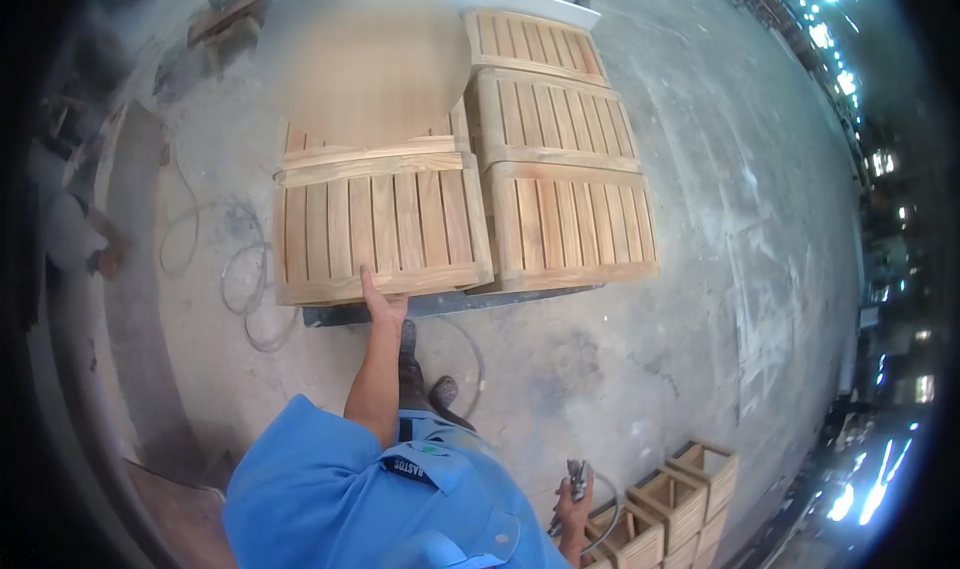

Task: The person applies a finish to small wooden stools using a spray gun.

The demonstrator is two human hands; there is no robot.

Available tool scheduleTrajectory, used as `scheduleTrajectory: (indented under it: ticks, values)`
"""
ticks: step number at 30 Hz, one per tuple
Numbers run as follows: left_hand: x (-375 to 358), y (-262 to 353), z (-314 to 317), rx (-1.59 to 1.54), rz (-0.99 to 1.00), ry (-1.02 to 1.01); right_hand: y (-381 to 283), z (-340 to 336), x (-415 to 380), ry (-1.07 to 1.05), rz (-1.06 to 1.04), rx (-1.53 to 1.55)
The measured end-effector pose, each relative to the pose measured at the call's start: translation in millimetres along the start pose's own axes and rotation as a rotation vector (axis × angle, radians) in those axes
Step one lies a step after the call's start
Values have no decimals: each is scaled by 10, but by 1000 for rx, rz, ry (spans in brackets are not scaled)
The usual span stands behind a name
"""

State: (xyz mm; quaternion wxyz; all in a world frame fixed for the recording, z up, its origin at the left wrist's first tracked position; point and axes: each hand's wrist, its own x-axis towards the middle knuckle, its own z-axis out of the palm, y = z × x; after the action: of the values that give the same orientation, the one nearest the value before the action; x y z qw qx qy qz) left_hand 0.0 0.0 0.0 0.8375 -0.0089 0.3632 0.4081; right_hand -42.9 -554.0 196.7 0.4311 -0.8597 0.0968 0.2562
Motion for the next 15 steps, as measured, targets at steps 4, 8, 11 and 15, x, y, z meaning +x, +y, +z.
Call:
scheduleTrajectory:
  ticks: [4,8,11,15]
  values:
    - [-123,244,62,-29,-2,213,-279,286,-317,98,178,-66]
    - [-274,162,119,-41,-51,172,116,145,-317,90,175,-95]
    - [-672,294,-219,66,-151,112,893,-55,-593,86,141,-95]
    - [-1099,621,-858,525,109,-150,2299,-523,-1018,41,88,-88]
